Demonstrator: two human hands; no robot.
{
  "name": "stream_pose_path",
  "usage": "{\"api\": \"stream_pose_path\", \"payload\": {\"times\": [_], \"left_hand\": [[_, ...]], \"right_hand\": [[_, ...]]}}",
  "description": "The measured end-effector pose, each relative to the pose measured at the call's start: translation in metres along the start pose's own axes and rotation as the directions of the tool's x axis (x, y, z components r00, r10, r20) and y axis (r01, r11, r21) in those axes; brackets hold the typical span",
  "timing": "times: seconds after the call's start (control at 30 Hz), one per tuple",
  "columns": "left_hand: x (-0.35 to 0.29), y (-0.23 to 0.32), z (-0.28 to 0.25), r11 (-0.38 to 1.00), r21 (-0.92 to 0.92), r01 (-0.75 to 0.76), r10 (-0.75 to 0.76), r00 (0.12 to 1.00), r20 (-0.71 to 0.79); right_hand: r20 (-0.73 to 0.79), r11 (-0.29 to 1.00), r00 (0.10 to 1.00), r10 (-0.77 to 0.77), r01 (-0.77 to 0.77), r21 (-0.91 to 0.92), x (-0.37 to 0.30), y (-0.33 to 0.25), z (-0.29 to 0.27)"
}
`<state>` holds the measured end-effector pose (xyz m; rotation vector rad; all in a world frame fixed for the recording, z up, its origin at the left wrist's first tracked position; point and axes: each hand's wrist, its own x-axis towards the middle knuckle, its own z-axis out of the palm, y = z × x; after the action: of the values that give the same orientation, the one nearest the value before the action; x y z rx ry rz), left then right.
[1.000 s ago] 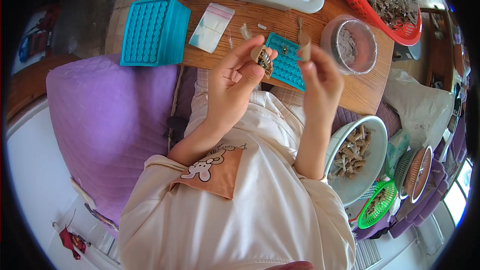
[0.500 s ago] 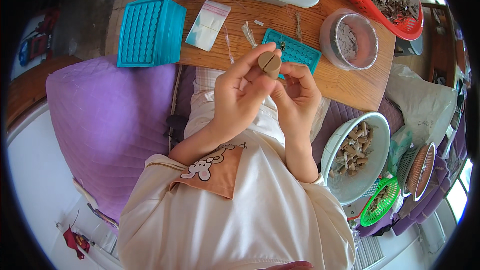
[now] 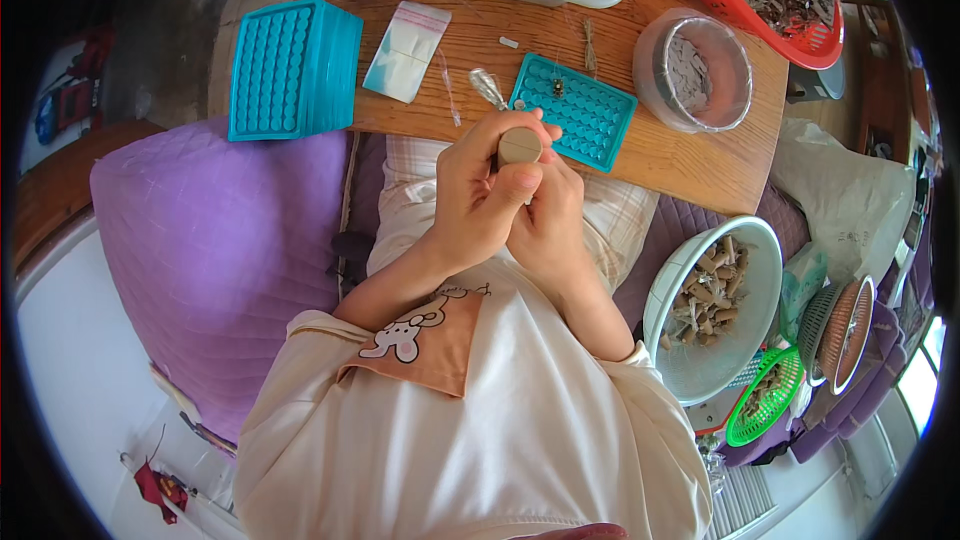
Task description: The person assembles small metal brackets, plastic trays, small tubes, and hardware components into a larger assembly by hand.
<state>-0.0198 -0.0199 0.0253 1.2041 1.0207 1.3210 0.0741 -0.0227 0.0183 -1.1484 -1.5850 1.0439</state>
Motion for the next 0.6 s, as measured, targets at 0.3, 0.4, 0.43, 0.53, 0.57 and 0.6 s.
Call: {"api": "stream_pose_path", "payload": {"times": [0.3, 0.4, 0.43, 0.53, 0.57, 0.6], "left_hand": [[0.011, -0.014, -0.019, 0.995, -0.094, 0.021, -0.040, 0.976, -0.212], [0.010, -0.008, -0.029, 0.958, -0.241, 0.157, -0.189, 0.975, -0.116], [0.009, -0.008, -0.029, 0.966, -0.197, 0.168, -0.186, 0.979, -0.078], [0.005, -0.013, -0.029, 0.930, -0.259, 0.261, -0.268, 0.963, 0.010], [0.004, -0.016, -0.027, 0.899, -0.343, 0.274, -0.268, 0.961, 0.064], [0.003, -0.017, -0.026, 0.899, -0.342, 0.275, -0.269, 0.961, 0.066]], "right_hand": [[-0.112, 0.920, 0.961, 0.253, -0.275, -0.280, 0.048, 0.014, -0.092], [-0.332, 0.844, 0.921, 0.202, -0.336, -0.419, 0.064, 0.038, -0.122], [-0.313, 0.747, 0.932, 0.183, -0.339, -0.571, 0.068, 0.050, -0.130], [-0.270, 0.546, 0.934, 0.236, -0.357, -0.758, 0.085, 0.064, -0.133], [-0.253, 0.461, 0.919, 0.304, -0.374, -0.805, 0.090, 0.067, -0.134], [-0.255, 0.461, 0.918, 0.305, -0.376, -0.804, 0.095, 0.076, -0.135]]}}
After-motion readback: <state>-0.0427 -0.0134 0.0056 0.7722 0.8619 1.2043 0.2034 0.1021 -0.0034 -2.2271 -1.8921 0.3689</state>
